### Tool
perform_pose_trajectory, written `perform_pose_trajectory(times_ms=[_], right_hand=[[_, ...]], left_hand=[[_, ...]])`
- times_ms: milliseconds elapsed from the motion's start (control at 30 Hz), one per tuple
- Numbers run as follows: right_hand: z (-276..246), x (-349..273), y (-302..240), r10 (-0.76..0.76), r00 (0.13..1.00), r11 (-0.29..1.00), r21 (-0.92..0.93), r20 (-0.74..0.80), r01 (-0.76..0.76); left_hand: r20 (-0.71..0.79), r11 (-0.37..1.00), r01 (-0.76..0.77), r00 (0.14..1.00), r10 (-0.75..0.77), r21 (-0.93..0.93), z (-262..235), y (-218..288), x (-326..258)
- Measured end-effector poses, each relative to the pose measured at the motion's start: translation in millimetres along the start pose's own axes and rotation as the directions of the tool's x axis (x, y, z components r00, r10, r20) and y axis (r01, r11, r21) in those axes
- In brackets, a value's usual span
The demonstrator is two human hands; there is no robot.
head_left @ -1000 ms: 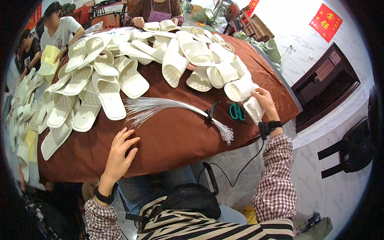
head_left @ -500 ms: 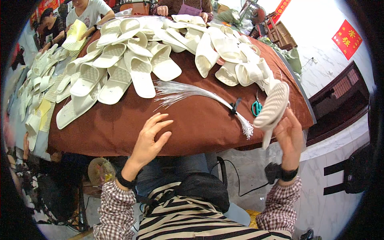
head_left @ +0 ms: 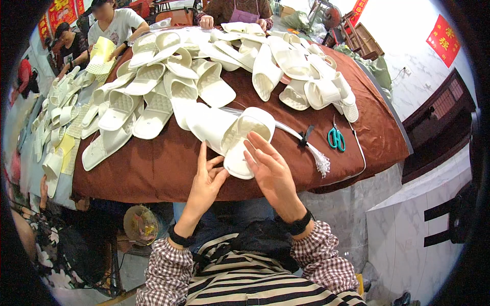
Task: Inspecting and trimming loose threads from white slippers in a manufacturing setting.
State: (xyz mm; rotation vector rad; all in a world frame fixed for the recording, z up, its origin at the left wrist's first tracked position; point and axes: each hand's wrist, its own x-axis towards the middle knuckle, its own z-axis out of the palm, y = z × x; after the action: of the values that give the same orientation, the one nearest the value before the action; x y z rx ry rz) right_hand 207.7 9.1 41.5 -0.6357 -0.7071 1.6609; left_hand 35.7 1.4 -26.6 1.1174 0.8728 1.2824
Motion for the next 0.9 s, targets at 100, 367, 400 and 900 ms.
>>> perform_pose_trajectory(times_ms=[100,367,400,900], right_hand=[[-22,-14,-7,-0.299,0.954,0.799,-0.549,-0.009,0.245],[-75,14,7,-0.248,0.969,0.650,-0.742,-0.001,0.166],[-77,20,10,-0.250,0.968,0.655,-0.737,-0.001,0.168],[-53,-11,-6,-0.308,0.939,0.730,-0.671,-0.151,0.132]], left_hand=[[0.001,0.999,0.018,1.000,-0.018,0.044,1,2,6],[-0.018,0.995,-0.095,0.995,0.095,0.018,20,4,31],[-0.014,0.997,-0.070,0.997,0.069,-0.026,21,6,32],[-0.107,0.953,-0.161,0.975,0.193,0.257,25,6,27]])
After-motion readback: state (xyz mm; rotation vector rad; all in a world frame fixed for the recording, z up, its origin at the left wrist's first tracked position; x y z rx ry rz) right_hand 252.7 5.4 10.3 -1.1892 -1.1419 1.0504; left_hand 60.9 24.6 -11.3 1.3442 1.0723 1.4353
